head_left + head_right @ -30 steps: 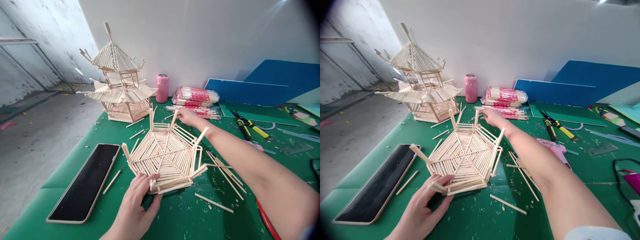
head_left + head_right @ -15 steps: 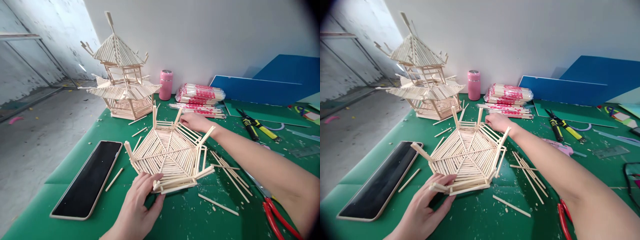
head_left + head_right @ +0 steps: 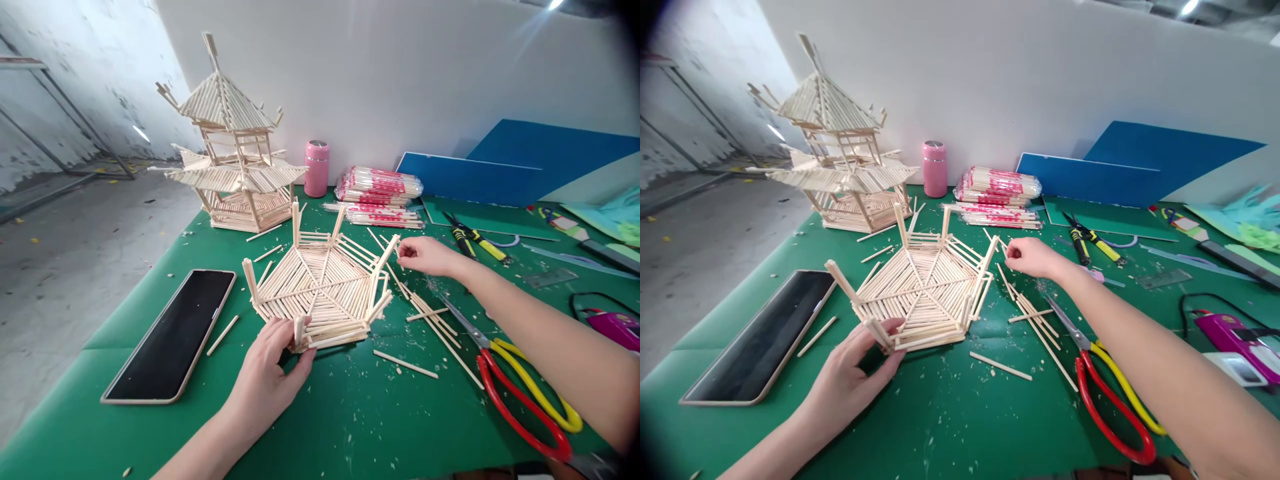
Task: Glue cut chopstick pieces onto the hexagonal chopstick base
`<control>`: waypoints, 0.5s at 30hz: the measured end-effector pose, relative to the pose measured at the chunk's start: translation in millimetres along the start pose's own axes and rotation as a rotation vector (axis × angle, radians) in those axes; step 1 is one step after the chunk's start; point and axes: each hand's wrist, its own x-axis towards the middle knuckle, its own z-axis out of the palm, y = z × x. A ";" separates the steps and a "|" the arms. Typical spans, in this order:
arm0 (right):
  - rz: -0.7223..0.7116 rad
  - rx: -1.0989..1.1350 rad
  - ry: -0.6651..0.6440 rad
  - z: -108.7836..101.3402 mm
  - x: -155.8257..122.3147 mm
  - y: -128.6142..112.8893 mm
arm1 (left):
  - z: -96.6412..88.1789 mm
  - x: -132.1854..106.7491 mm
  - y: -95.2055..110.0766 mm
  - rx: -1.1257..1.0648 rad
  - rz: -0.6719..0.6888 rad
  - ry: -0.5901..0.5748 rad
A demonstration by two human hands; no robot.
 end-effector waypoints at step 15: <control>-0.053 0.701 0.251 12.0 -113.2 -45.1 | -26.7 -20.7 30.4 -0.057 0.177 0.413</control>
